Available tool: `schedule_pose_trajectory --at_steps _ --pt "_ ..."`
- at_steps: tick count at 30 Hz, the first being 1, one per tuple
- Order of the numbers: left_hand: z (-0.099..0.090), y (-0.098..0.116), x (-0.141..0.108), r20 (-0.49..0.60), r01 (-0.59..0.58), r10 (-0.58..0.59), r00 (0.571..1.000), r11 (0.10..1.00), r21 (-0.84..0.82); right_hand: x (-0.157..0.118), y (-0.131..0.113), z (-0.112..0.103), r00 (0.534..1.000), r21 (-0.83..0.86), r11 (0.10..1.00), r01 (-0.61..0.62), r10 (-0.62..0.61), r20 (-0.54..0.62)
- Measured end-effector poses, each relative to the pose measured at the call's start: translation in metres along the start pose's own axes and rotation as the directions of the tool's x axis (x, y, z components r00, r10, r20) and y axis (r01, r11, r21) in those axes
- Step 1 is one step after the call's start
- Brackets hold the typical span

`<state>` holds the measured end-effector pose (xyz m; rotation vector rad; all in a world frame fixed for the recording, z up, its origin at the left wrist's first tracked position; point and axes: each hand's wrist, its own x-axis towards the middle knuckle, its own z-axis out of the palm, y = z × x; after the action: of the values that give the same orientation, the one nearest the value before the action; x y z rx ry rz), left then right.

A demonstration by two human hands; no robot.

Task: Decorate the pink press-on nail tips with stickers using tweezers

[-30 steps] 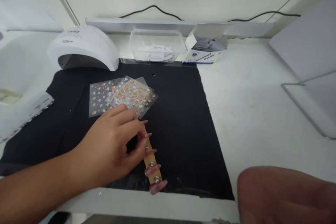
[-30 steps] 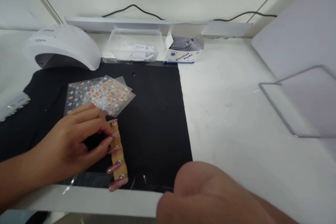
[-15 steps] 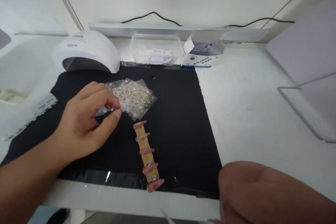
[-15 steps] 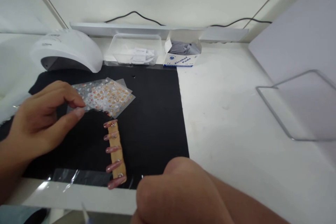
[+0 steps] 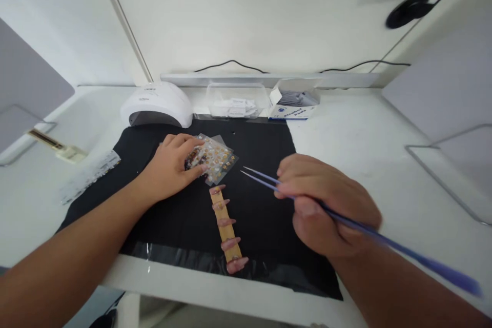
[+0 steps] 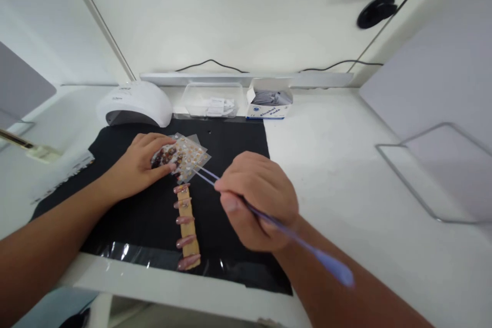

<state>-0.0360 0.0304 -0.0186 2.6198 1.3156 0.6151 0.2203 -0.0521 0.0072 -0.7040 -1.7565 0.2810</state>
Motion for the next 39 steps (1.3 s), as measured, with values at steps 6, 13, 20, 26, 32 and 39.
schedule_pose_trajectory --at_steps 6,13,20,26,32,39 --pt "0.013 -0.001 0.002 0.166 0.061 -0.085 0.982 0.988 0.141 -0.004 0.021 0.011 0.963 0.113 0.964 -0.239 0.251 -0.099" --pt "0.015 0.002 0.001 0.175 0.091 -0.118 0.978 0.984 0.156 0.005 0.029 0.016 0.84 0.321 0.812 -0.488 0.537 -0.081" --pt "0.014 0.0 0.002 0.148 0.053 -0.07 0.986 0.991 0.12 0.004 0.036 0.019 0.795 0.456 0.719 -0.525 0.605 -0.037" --pt "0.015 -0.002 0.001 0.147 -0.013 0.002 0.989 0.997 0.08 0.005 0.04 0.029 0.783 0.566 0.614 -0.55 0.616 0.092" --pt "0.015 0.0 0.002 0.152 -0.018 0.006 0.988 0.997 0.081 0.003 0.046 0.036 0.787 0.498 0.629 -0.597 0.581 0.209" --pt "0.013 0.003 0.003 0.159 0.004 -0.016 0.987 0.997 0.074 0.006 0.043 0.036 0.782 0.498 0.632 -0.595 0.599 0.173"
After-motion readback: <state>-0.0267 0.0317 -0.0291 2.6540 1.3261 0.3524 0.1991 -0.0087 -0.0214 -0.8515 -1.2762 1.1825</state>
